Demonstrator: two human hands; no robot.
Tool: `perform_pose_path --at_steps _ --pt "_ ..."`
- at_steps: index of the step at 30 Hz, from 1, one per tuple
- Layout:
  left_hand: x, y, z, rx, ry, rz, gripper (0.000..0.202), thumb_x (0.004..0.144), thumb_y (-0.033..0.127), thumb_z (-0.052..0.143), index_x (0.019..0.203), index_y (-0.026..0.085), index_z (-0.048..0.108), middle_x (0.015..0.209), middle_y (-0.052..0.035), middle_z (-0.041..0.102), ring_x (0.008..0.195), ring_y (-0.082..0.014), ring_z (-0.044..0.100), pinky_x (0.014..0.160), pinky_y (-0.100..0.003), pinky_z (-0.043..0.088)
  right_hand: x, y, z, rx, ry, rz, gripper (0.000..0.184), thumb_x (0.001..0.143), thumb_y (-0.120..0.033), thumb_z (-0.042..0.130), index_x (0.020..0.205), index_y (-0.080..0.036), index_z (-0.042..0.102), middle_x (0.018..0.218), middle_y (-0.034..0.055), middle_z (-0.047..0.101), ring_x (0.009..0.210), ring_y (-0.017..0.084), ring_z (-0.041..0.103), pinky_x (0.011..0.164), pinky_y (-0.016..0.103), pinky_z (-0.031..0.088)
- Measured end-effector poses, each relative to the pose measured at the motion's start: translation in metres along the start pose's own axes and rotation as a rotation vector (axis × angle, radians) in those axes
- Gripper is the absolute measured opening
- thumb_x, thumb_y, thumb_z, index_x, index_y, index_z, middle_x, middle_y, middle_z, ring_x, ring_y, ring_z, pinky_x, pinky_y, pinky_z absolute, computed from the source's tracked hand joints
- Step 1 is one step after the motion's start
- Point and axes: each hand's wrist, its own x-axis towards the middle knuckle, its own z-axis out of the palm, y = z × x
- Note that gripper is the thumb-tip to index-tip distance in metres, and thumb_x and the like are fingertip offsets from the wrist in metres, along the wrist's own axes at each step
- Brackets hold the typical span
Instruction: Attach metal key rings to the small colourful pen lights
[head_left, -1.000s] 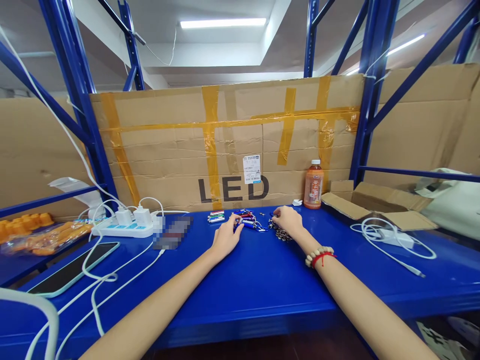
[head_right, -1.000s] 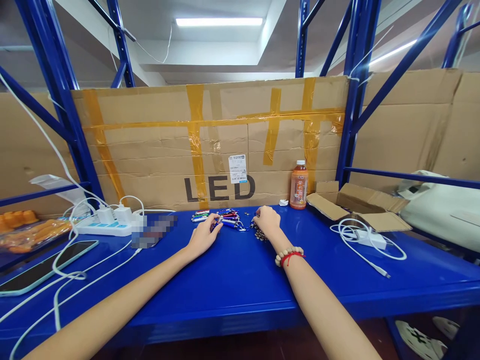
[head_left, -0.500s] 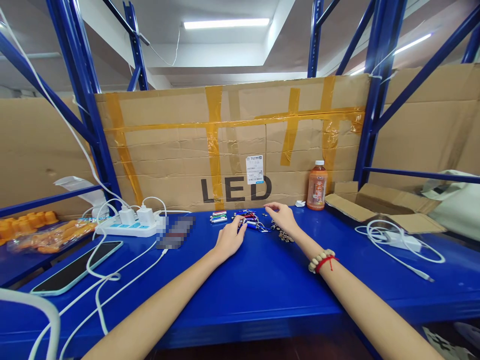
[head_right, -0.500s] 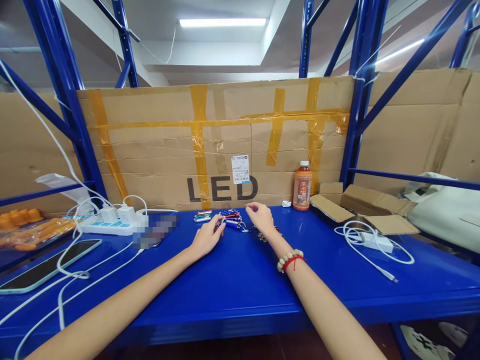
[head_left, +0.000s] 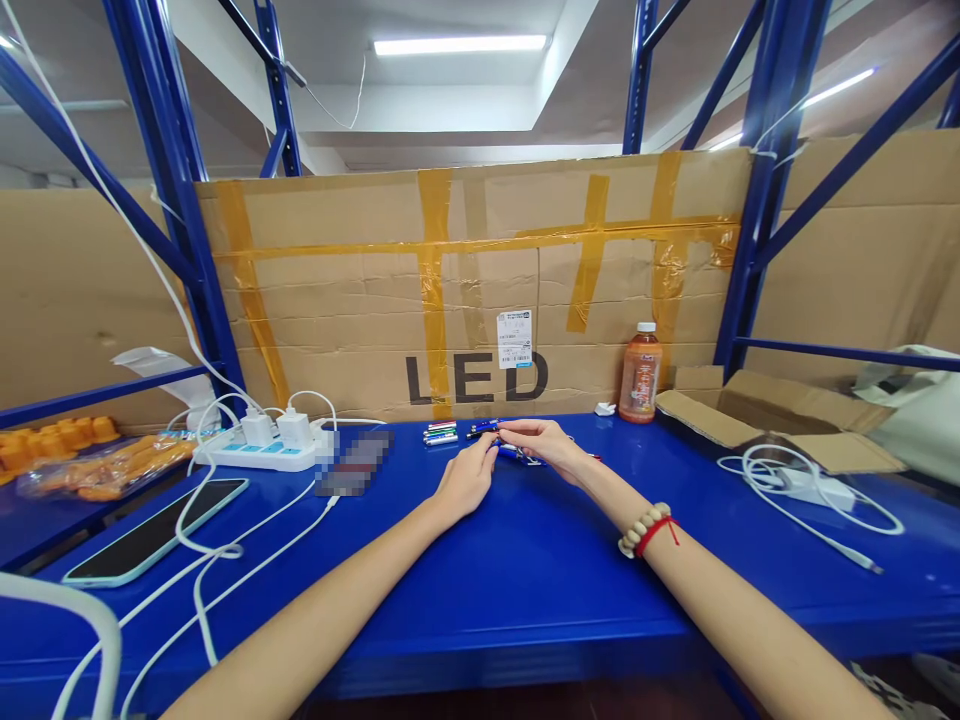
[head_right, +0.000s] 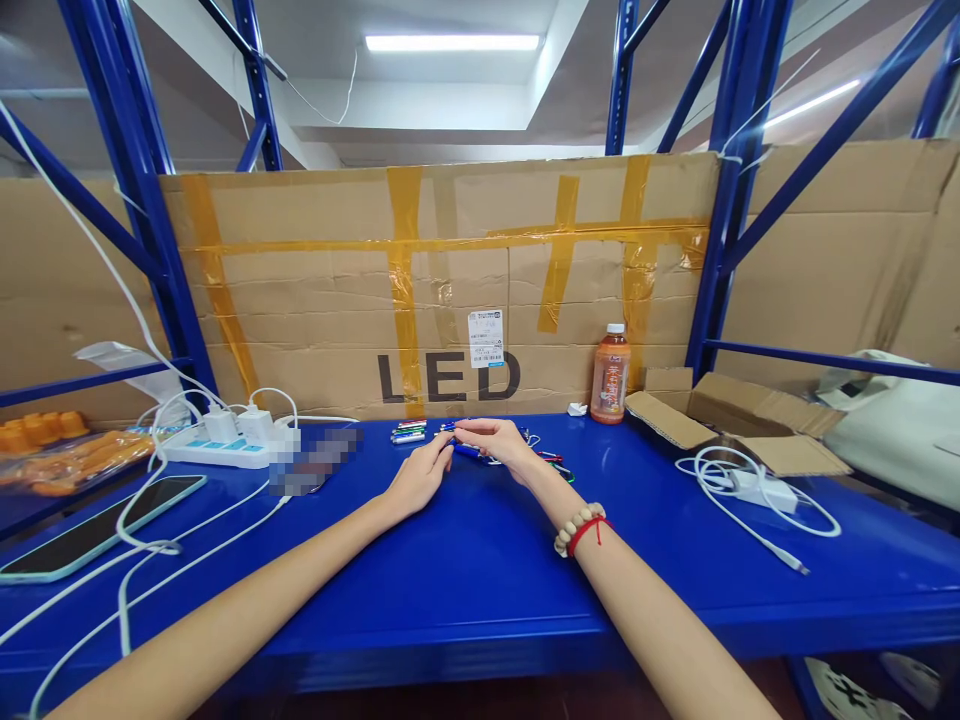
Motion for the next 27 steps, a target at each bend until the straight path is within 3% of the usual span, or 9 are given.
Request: perform_pose_path --at_steps 5,9,16,27 --pt "-0.001 0.002 -0.002 0.009 -0.009 0.006 0.031 0.09 0.033 0.022 0.11 0.023 0.044 0.094 -0.003 0.058 0.088 -0.0162 0.054 0.075 -0.026 0.039 0.001 0.001 0.002 -0.005 0.013 -0.046 0.042 0.046 -0.035 0.075 0.08 -0.012 0.068 0.084 0.0059 0.064 0.076 0.012 0.056 0.072 0.024 0.042" --pt "-0.001 0.003 -0.002 0.012 -0.016 0.025 0.032 0.09 0.031 0.023 0.113 0.023 0.043 0.105 -0.0042 0.056 0.096 -0.017 0.053 0.082 -0.028 0.038 0.002 0.002 0.0 -0.058 0.026 -0.092 0.037 0.048 -0.039 0.073 0.072 -0.012 0.067 0.079 0.0053 0.064 0.076 0.014 0.056 0.073 0.025 0.042" --pt "0.001 -0.003 0.002 0.025 0.002 0.04 0.033 0.09 0.029 0.024 0.118 0.022 0.041 0.116 -0.0043 0.052 0.105 -0.0181 0.049 0.086 -0.029 0.039 0.007 0.009 -0.009 -0.143 -0.085 -0.124 0.043 0.056 -0.043 0.068 0.085 -0.011 0.067 0.082 0.0067 0.064 0.071 0.012 0.056 0.063 0.023 0.042" --pt "0.001 -0.009 0.004 0.005 -0.027 0.101 0.032 0.089 0.026 0.026 0.115 0.02 0.044 0.111 -0.0063 0.053 0.1 -0.0179 0.051 0.083 -0.028 0.04 0.001 0.004 -0.004 -0.084 -0.103 -0.04 0.049 0.053 -0.037 0.072 0.095 -0.012 0.065 0.085 0.0077 0.065 0.078 0.014 0.059 0.075 0.026 0.044"
